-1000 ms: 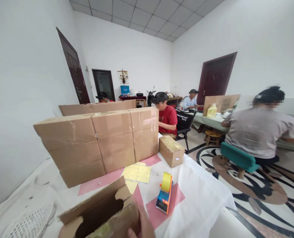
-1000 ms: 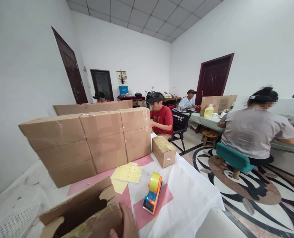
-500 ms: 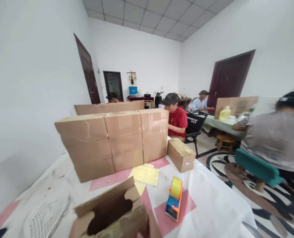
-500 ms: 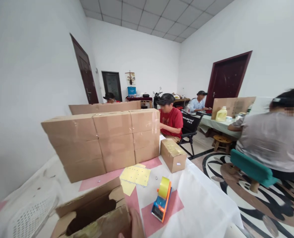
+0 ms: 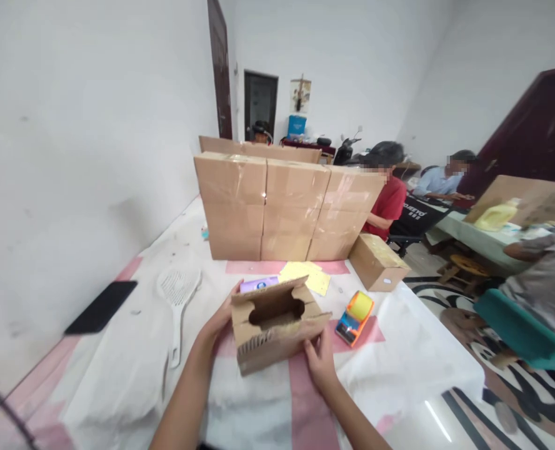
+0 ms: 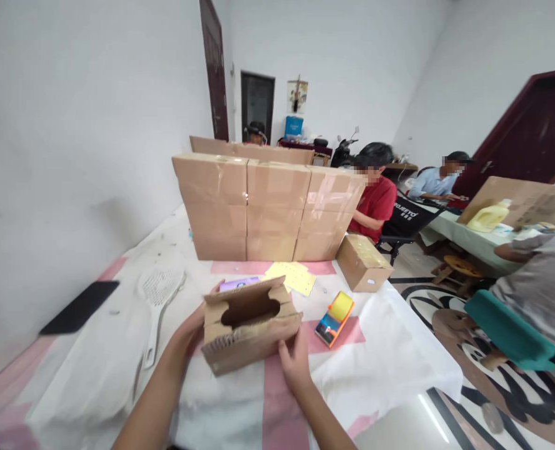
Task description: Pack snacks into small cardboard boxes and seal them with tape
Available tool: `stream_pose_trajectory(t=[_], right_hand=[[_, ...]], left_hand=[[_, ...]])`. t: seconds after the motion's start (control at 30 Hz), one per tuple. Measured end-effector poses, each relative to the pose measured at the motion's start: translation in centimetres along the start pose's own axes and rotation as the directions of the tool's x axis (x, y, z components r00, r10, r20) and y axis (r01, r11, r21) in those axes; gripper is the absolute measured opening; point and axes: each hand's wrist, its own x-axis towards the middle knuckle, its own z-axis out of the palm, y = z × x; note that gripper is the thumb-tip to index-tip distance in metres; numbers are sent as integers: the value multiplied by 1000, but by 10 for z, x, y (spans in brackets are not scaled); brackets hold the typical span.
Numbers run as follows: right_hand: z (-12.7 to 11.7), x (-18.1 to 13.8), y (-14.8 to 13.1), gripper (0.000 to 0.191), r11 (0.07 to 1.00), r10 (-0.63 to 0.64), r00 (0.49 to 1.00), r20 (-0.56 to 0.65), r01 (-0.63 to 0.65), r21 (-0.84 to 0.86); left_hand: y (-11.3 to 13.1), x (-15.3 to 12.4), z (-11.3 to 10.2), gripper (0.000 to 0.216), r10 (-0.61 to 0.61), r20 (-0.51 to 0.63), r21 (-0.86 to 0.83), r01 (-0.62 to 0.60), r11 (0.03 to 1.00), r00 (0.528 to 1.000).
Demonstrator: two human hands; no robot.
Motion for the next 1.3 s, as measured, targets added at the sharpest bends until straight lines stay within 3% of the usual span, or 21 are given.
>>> stream_pose_trajectory(t=[0.13, 0.3, 0.4, 0.47, 0.57, 0.7, 0.83, 0.9, 1.0, 1.07, 1.2, 1.3], right_hand=[[0, 1, -7, 44, 999, 4, 1000, 4, -4, -54], [-1, 1, -7, 39, 997, 6, 1000, -2, -6, -76], [-2, 3, -10, 42, 996, -6, 1000, 16, 7, -91], [-3, 4, -11, 41, 995, -16, 1000, 24, 18, -95], [-3, 5, -10, 39, 995, -30, 999, 14, 31, -90], [-3, 6, -8, 41, 998, -34, 999, 10, 34, -54], [-3, 7, -9, 39, 1000, -20, 999, 32, 20, -17], [-3, 6, -11, 39, 1000, -13, 999, 39, 13, -2], [-2, 6, -12, 40, 1000, -11, 1000, 29, 11, 4], [-2, 6, -12, 44, 1000, -15, 1000, 17, 15, 4], [1, 6, -12, 54, 1000, -10, 1000, 17, 10, 7], [1, 3, -15, 56, 999, -42, 999, 9, 42, 1]], left_hand=[[-10, 17, -8, 84, 22, 16, 33, -23, 999, 1000], [-14, 24, -13, 58, 106, -15, 123, -103, 987, 994], [-12, 22, -17, 56, 181, -101, 154, -164, 974, 978], [-9, 19, -21, 64, 258, -220, 173, -223, 959, 941], [1, 9, -25, 72, 370, -428, 228, -298, 927, 825], [30, -19, -25, 72, 483, -532, 317, -365, 875, 696], [80, -51, -23, 77, 618, -445, 415, -462, 784, 648], [106, -61, -19, 72, 654, -356, 418, -513, 750, 667], [133, -66, -5, 58, 638, -230, 390, -531, 752, 735], [139, -65, 7, 53, 627, -171, 393, -531, 751, 760], [133, -60, 26, 53, 638, -126, 402, -549, 733, 760], [129, -65, 30, 60, 728, -3, 514, -624, 589, 685]])
